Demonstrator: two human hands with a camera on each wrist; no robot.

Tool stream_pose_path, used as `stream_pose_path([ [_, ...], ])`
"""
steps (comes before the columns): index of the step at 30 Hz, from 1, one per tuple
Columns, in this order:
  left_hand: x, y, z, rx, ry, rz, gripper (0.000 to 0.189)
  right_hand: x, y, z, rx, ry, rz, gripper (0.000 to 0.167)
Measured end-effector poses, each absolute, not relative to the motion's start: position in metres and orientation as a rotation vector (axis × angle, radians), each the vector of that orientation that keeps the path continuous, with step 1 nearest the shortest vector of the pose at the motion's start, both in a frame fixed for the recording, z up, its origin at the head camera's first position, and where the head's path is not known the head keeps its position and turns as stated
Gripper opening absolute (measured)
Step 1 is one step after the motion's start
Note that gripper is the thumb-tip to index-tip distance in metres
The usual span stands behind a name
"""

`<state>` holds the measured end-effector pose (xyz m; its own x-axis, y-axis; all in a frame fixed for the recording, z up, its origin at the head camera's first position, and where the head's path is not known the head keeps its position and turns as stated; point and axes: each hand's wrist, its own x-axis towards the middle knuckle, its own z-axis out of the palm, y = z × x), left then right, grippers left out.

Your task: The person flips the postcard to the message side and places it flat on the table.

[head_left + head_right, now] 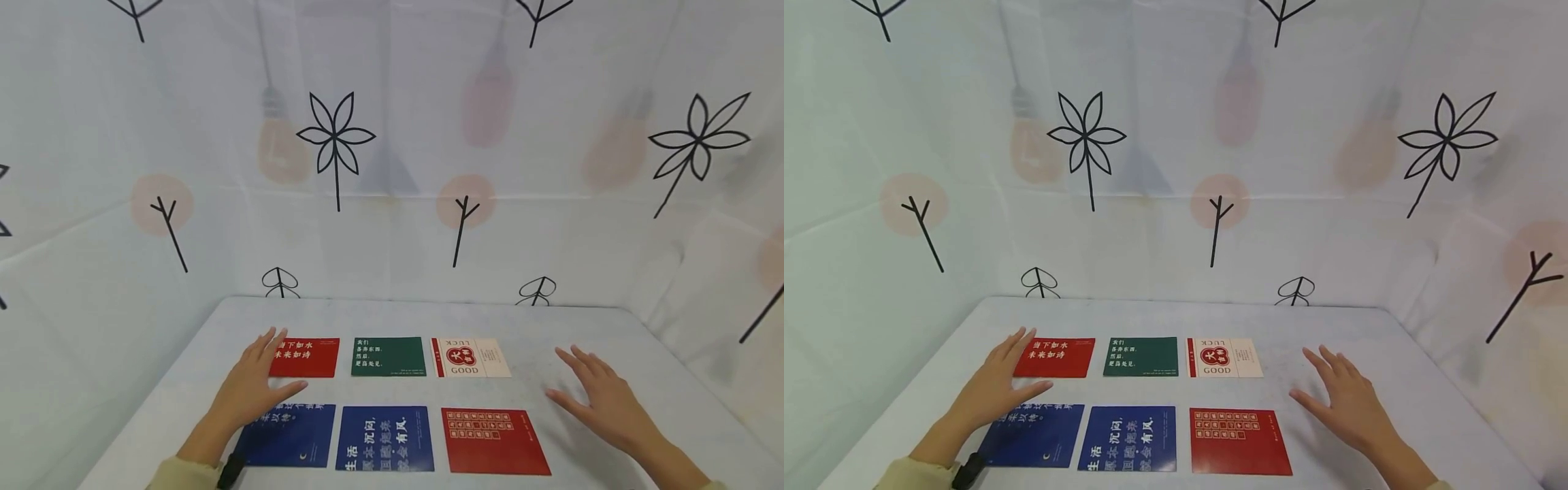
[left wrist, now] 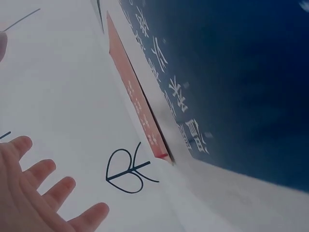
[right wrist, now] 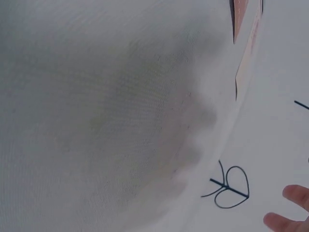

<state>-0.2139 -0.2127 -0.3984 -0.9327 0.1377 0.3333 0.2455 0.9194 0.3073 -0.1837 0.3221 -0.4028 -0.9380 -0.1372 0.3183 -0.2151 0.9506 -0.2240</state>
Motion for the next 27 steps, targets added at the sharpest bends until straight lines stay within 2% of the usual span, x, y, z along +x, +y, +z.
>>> stream_pose_path([
  [27, -0.224, -0.184, -0.398, -0.323, -2.769, -0.638, 0.097, -0.194, 0.308, -0.407, 0.283, -2.755, 0.505, 0.075],
])
